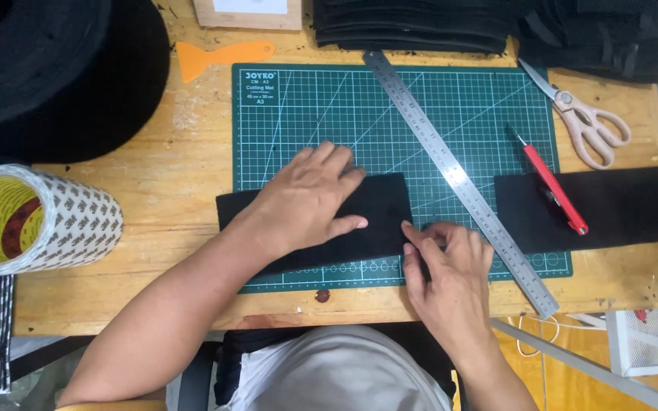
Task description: The person uses scissors to trim the edges of a black fabric piece on a green cutting mat. They then smooth the fabric with their hands and place it on the mat.
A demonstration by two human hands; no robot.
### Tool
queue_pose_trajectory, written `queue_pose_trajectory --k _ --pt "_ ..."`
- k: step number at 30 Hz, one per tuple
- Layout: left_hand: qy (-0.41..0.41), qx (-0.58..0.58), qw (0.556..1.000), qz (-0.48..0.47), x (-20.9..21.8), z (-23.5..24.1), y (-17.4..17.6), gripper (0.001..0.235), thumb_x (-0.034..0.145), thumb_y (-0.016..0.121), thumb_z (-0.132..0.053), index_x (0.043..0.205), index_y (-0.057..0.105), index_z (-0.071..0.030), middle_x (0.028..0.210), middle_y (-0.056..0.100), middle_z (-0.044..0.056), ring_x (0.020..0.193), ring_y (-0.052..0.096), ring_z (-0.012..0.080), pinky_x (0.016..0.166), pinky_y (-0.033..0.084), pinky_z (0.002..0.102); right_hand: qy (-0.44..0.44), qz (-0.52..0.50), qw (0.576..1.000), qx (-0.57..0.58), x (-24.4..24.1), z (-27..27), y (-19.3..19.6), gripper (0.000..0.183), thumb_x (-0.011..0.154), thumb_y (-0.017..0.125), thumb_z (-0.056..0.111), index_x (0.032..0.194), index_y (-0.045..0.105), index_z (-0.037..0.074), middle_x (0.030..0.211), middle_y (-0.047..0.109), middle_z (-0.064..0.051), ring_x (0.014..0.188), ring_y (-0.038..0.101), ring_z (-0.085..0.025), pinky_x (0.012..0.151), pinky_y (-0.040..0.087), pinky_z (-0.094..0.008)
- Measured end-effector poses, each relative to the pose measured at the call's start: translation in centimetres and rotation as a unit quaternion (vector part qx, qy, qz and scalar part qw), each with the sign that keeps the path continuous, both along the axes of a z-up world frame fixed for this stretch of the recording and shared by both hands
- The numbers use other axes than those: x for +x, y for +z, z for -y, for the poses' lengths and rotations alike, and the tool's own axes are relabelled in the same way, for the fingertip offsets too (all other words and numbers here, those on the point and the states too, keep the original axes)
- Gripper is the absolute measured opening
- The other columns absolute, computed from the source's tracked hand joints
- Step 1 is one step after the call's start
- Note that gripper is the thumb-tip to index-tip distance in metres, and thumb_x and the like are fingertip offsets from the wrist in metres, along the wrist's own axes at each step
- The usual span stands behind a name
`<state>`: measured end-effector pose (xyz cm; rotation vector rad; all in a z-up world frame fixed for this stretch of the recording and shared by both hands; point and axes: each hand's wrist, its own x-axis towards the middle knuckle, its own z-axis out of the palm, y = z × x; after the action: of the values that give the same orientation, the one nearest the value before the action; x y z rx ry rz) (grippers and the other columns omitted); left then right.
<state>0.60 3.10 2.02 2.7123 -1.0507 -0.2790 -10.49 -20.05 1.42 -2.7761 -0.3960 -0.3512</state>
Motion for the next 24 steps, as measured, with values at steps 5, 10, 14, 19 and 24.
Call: queue_pose_trajectory --k 5,10,14,19,24 --pt "0.013 -0.037 0.999 -0.005 0.2 -0.6 -0.5 0.067 0.091 0.074 -0.052 0.133 0.058 -0.003 0.131 0.055 0.02 0.123 0.052 0.0381 0.104 0.045 0.051 0.004 0.012 1.0 -0.002 0.7 -0.2 0.8 0.034 0.102 0.061 0.021 0.133 0.068 0.012 0.112 0.056 -0.012 0.107 0.055 -0.03 0.089 0.038 -0.046" --pt "0.037 -0.007 0.998 -0.051 0.2 -0.5 -0.5 0.079 0.092 0.071 -0.056 0.144 0.048 -0.002 0.152 0.043 0.03 0.14 0.041 0.048 0.114 0.037 0.055 0.031 0.048 0.986 0.157 -0.7 1.1 1.8 0.03 0.103 0.061 0.016 0.126 0.062 -0.003 0.119 0.056 -0.019 0.113 0.06 -0.033 0.094 0.054 -0.041" --pt "0.078 0.009 0.996 0.054 0.2 -0.6 -0.6 0.066 0.097 0.064 -0.06 0.128 0.056 -0.003 0.117 0.066 0.016 0.099 0.068 0.0342 0.078 0.057 0.048 0.124 -0.073 0.945 0.293 -3.3 3.6 2.7 0.004 0.094 0.064 0.006 0.096 0.065 0.002 0.086 0.071 -0.008 0.076 0.071 -0.018 0.071 0.059 -0.027" --pt "0.112 0.044 0.985 0.123 0.2 -0.4 -1.3 0.071 0.1 0.06 -0.061 0.141 0.054 -0.004 0.095 0.073 0.007 0.077 0.072 0.0262 0.058 0.056 0.04 0.136 -0.047 0.958 0.247 -4.4 2.5 2.1 0.011 0.095 0.063 0.009 0.1 0.067 0.0 0.096 0.07 -0.012 0.089 0.071 -0.024 0.081 0.059 -0.031" --pt "0.149 0.094 0.966 0.189 0.2 -0.9 -0.9 0.041 0.103 0.061 -0.053 0.112 0.067 -0.014 0.09 0.069 0.007 0.08 0.067 0.0263 0.058 0.055 0.038 0.133 0.01 0.979 0.154 -3.4 1.0 0.6 0.031 0.099 0.066 0.017 0.128 0.064 0.007 0.136 0.06 -0.013 0.136 0.057 -0.034 0.111 0.048 -0.047"
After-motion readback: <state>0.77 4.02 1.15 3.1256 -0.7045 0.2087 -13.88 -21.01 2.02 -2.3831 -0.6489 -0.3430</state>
